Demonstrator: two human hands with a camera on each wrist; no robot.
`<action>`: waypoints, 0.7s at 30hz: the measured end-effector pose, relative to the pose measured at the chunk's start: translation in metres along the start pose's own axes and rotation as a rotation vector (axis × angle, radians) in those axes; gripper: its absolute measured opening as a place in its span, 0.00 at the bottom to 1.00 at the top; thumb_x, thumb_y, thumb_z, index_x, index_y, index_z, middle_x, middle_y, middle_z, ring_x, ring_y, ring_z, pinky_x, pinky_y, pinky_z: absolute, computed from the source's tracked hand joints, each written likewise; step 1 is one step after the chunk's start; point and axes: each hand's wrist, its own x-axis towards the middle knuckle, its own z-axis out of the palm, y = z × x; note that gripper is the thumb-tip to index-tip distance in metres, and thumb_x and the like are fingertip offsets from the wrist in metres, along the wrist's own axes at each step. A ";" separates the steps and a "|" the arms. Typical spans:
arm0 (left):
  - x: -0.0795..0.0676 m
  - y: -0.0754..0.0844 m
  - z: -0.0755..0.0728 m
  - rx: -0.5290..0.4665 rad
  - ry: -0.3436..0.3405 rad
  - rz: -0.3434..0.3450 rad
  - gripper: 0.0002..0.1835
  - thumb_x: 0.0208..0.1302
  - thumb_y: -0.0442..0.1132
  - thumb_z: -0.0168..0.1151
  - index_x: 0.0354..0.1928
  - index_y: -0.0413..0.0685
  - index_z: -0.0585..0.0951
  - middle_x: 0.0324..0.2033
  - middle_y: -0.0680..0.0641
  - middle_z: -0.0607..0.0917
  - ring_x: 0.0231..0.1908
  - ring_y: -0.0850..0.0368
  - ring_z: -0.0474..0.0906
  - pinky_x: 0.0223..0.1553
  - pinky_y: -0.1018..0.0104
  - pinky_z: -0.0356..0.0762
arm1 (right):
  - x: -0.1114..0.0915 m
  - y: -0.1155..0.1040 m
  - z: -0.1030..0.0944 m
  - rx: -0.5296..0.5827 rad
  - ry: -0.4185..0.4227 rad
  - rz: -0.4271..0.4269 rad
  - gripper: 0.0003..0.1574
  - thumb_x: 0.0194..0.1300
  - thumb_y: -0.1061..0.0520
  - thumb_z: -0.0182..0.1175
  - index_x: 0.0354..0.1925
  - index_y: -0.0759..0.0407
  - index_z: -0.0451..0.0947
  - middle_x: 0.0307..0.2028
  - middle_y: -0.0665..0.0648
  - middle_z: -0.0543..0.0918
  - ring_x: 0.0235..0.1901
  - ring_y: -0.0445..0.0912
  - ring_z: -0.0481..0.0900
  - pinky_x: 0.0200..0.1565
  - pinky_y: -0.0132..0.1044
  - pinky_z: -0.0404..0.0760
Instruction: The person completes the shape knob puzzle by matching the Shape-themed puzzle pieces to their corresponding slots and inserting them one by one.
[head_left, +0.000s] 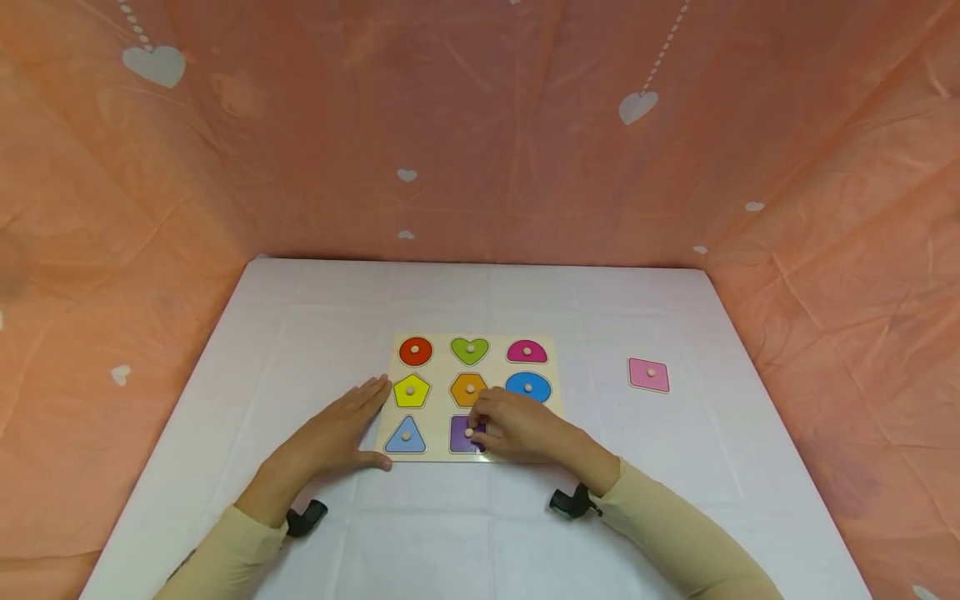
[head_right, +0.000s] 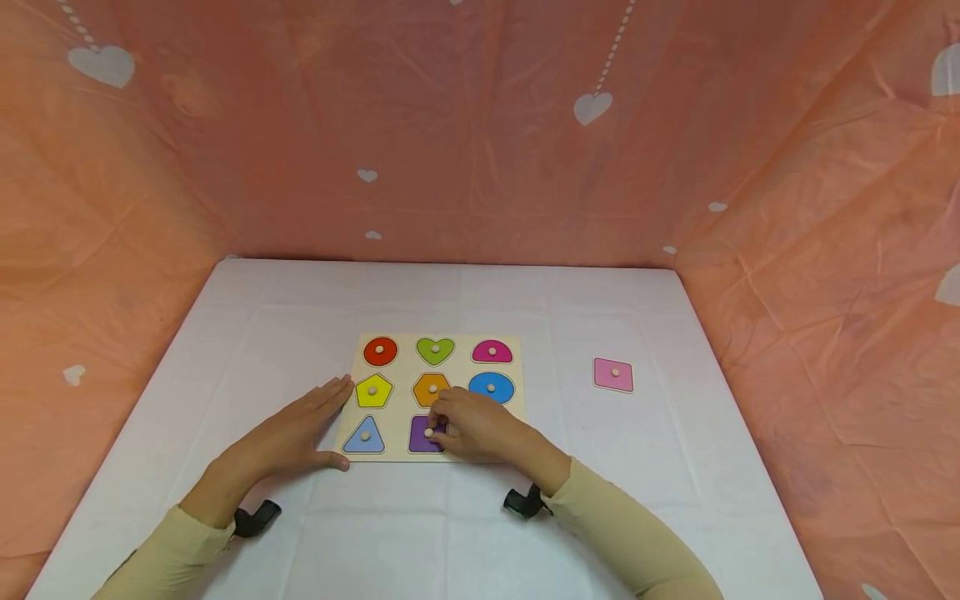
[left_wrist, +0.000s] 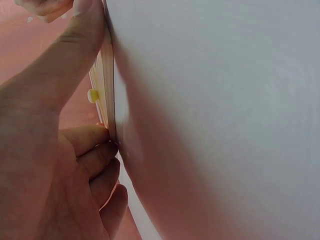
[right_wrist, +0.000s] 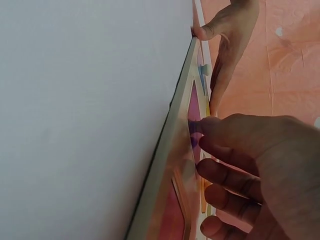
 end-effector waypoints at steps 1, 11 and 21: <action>0.000 0.000 0.000 0.001 0.000 -0.001 0.69 0.50 0.60 0.85 0.84 0.36 0.56 0.84 0.37 0.57 0.83 0.37 0.54 0.82 0.42 0.56 | -0.001 0.001 0.000 0.001 -0.002 0.000 0.08 0.73 0.48 0.71 0.46 0.48 0.87 0.44 0.42 0.83 0.48 0.39 0.78 0.52 0.33 0.84; 0.000 0.000 -0.001 0.010 0.009 0.007 0.68 0.51 0.61 0.85 0.84 0.36 0.57 0.84 0.37 0.58 0.82 0.37 0.55 0.82 0.41 0.56 | -0.009 0.008 0.000 0.034 0.013 -0.009 0.09 0.73 0.50 0.70 0.49 0.50 0.88 0.46 0.44 0.84 0.49 0.40 0.80 0.52 0.33 0.85; 0.000 0.000 0.000 0.009 0.004 -0.001 0.69 0.50 0.62 0.84 0.84 0.36 0.56 0.84 0.38 0.57 0.83 0.38 0.54 0.82 0.41 0.56 | -0.029 0.020 -0.011 0.082 0.110 0.028 0.09 0.73 0.54 0.69 0.49 0.51 0.85 0.43 0.45 0.83 0.45 0.40 0.79 0.50 0.36 0.86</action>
